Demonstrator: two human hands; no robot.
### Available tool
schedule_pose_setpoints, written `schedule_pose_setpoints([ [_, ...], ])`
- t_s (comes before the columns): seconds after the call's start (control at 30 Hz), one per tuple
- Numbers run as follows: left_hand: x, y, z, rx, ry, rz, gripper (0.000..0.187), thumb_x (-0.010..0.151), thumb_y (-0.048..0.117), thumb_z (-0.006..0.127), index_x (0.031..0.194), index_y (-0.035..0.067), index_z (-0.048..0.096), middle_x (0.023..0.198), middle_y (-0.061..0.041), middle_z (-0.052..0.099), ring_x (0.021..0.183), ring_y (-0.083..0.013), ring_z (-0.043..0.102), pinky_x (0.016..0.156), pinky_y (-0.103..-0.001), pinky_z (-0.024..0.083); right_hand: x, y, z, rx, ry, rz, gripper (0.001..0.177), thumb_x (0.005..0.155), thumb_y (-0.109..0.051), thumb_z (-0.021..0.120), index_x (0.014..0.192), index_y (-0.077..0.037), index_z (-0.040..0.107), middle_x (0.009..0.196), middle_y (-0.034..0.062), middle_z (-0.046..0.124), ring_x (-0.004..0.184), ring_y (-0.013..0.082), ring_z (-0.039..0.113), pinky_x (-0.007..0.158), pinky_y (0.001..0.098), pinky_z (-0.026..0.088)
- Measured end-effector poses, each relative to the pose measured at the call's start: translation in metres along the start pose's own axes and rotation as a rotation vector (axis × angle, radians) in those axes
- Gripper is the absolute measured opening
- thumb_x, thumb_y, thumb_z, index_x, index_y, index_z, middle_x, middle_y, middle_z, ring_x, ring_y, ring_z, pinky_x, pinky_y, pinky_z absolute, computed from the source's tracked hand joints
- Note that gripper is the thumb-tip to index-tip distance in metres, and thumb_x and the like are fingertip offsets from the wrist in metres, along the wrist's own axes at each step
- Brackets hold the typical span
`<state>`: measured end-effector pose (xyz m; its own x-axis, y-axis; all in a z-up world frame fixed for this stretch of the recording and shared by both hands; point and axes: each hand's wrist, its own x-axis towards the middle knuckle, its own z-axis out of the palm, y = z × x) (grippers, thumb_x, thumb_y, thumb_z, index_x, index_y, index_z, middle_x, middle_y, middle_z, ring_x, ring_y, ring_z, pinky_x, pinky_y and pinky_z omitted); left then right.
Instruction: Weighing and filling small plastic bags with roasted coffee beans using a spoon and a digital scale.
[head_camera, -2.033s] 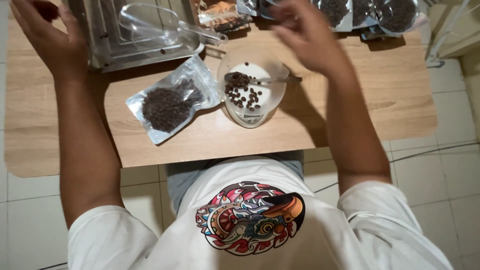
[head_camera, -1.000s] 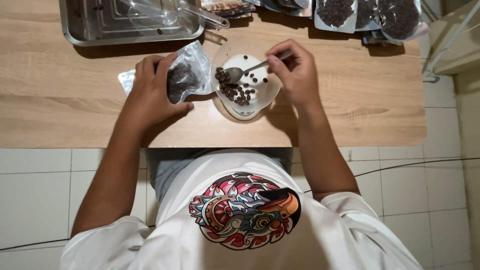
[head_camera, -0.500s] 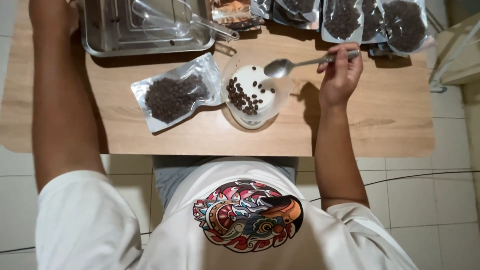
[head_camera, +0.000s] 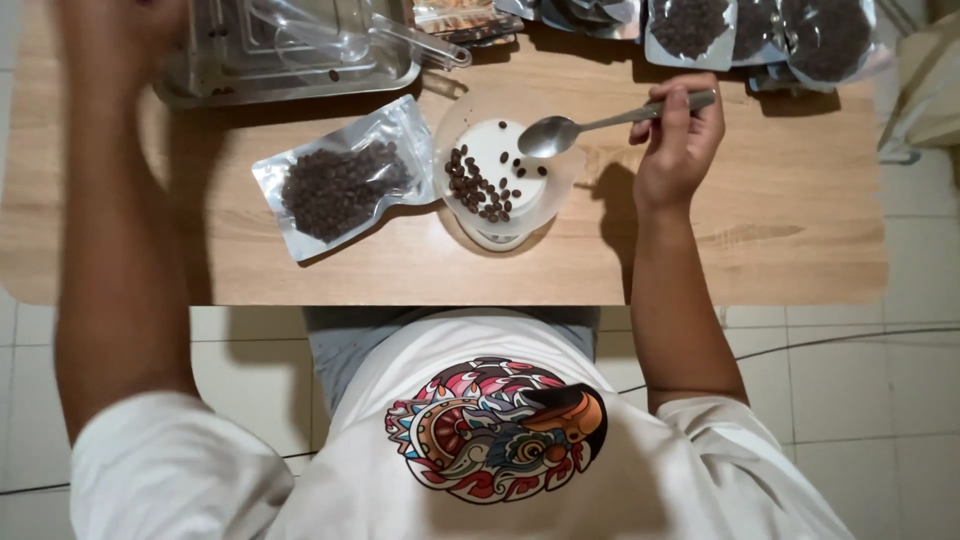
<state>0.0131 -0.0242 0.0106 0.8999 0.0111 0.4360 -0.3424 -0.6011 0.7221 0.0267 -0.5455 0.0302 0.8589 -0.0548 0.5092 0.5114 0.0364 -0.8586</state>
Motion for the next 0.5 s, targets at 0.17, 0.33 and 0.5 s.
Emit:
schedule_pose_setpoints([
  [0.17,-0.023,0.14,0.081,-0.01,-0.172,0.136,0.015,0.099,-0.006,0.081,0.11,0.001,0.071,0.102,-0.012,0.071,0.088,-0.0217,0.067,0.079,-0.032,0.057,0.0,-0.004,0.002,-0.043,-0.046,-0.051,0.021,0.109,-0.023,0.049,0.098,-0.007,0.053,0.093,0.0092,0.056,0.059,0.0169,0.054,0.054,0.028,0.047],
  [0.33,-0.033,0.205,0.112,-0.097,-0.327,0.07,0.017,0.092,0.0,0.077,0.106,0.005,0.068,0.105,-0.011,0.071,0.093,-0.0189,0.069,0.086,-0.024,0.061,-0.004,-0.006,0.002,-0.117,-0.091,-0.019,0.034,0.11,-0.036,0.054,0.095,-0.006,0.051,0.084,0.0089,0.054,0.056,0.0195,0.061,0.052,0.0273,0.05],
  [0.5,-0.02,0.184,0.083,0.122,-0.343,-0.14,0.015,0.099,0.015,0.075,0.102,0.01,0.061,0.108,-0.008,0.065,0.096,-0.0209,0.063,0.085,-0.032,0.054,-0.004,-0.006,0.006,-0.164,-0.157,0.207,0.028,0.107,-0.035,0.061,0.097,-0.01,0.054,0.087,0.0041,0.06,0.07,0.0143,0.069,0.056,0.0196,0.058],
])
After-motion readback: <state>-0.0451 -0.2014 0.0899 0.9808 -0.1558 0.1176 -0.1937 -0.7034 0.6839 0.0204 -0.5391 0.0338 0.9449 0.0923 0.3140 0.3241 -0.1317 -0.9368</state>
